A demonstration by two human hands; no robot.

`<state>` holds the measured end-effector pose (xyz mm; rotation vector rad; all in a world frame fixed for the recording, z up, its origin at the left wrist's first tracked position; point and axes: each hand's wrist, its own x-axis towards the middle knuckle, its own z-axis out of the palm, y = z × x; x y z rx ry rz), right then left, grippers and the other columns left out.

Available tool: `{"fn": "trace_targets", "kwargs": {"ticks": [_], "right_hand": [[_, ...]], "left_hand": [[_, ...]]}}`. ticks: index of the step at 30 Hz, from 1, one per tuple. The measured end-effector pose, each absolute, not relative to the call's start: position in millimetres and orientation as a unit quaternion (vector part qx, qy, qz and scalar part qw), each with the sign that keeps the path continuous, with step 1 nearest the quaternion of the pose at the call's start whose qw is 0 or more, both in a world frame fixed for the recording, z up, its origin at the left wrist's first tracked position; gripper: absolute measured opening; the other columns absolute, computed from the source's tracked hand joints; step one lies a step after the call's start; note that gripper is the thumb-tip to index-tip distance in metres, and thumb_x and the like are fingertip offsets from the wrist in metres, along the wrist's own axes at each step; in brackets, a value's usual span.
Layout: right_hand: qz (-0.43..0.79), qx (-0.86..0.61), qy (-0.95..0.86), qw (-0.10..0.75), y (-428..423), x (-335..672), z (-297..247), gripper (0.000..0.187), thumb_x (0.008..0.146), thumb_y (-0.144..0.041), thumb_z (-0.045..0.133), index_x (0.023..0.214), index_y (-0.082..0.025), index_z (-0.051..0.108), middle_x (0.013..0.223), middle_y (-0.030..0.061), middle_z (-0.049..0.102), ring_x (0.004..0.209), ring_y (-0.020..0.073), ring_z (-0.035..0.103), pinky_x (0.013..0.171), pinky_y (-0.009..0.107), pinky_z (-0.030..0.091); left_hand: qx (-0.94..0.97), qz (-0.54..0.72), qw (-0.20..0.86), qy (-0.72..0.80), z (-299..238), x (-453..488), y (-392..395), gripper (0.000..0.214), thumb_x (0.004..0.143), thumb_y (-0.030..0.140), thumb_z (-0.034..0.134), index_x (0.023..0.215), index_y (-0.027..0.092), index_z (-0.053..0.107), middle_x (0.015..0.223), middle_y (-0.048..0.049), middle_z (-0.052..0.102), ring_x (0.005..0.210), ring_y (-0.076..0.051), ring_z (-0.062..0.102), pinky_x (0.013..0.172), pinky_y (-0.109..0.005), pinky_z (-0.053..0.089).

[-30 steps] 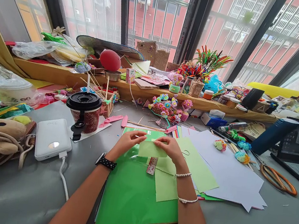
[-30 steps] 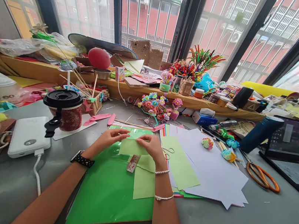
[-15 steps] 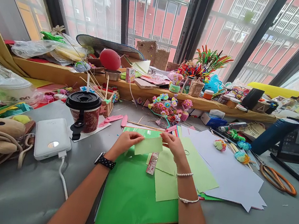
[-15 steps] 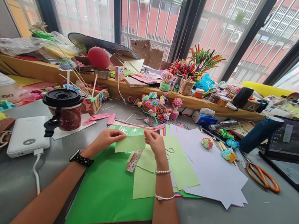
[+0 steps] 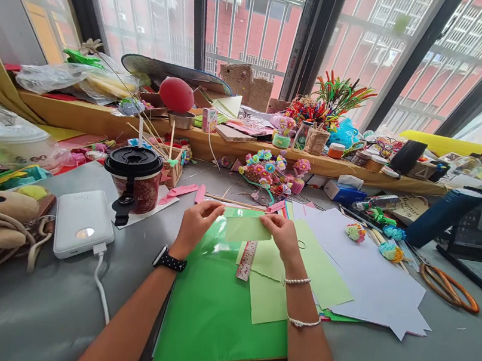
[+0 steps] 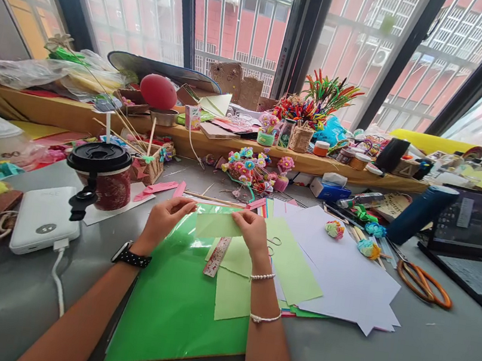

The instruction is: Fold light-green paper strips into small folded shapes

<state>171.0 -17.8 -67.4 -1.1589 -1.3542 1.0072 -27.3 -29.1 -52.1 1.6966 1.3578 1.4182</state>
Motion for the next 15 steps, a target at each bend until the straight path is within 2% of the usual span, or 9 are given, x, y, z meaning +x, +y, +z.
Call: {"fn": "trace_targets", "kwargs": {"ticks": [3, 6, 11, 15], "right_hand": [[0.437, -0.447, -0.601, 0.498, -20, 164, -67, 0.024, 0.059, -0.037, 0.060, 0.067, -0.015, 0.062, 0.059, 0.0007, 0.059, 0.056, 0.0131, 0.053, 0.050, 0.022, 0.038], [0.460, -0.430, -0.589, 0.507, -22, 161, -64, 0.023, 0.060, -0.037, 0.060, 0.066, -0.015, 0.061, 0.060, 0.0002, 0.060, 0.056, 0.0122, 0.054, 0.052, 0.022, 0.040], [0.522, -0.421, -0.562, 0.485, -27, 160, -59, 0.025, 0.060, -0.037, 0.062, 0.068, -0.014, 0.061, 0.064, 0.0031, 0.063, 0.059, 0.0128, 0.058, 0.059, 0.026, 0.045], [0.523, -0.405, -0.583, 0.472, -28, 157, -61, 0.025, 0.061, -0.037, 0.060, 0.068, -0.013, 0.062, 0.064, 0.0043, 0.063, 0.057, 0.0126, 0.058, 0.060, 0.027, 0.046]], "left_hand": [[0.703, 0.469, 0.267, 0.463, -51, -22, -32, 0.025, 0.067, 0.036, 0.054, 0.082, 0.017, 0.062, 0.084, -0.0040, 0.064, 0.074, -0.016, 0.058, 0.068, -0.025, 0.044], [0.718, 0.422, 0.289, 0.472, -52, -19, -33, 0.022, 0.067, 0.036, 0.054, 0.070, 0.017, 0.064, 0.073, -0.0025, 0.065, 0.069, -0.016, 0.057, 0.063, -0.023, 0.043], [0.604, 0.494, 0.364, 0.509, -56, -20, -31, 0.029, 0.065, 0.040, 0.055, 0.073, 0.013, 0.062, 0.075, -0.0044, 0.065, 0.068, -0.016, 0.057, 0.058, -0.022, 0.043], [0.596, 0.497, 0.386, 0.499, -58, -19, -30, 0.030, 0.066, 0.040, 0.054, 0.073, 0.012, 0.061, 0.076, -0.0057, 0.064, 0.070, -0.017, 0.058, 0.060, -0.024, 0.045]]}}
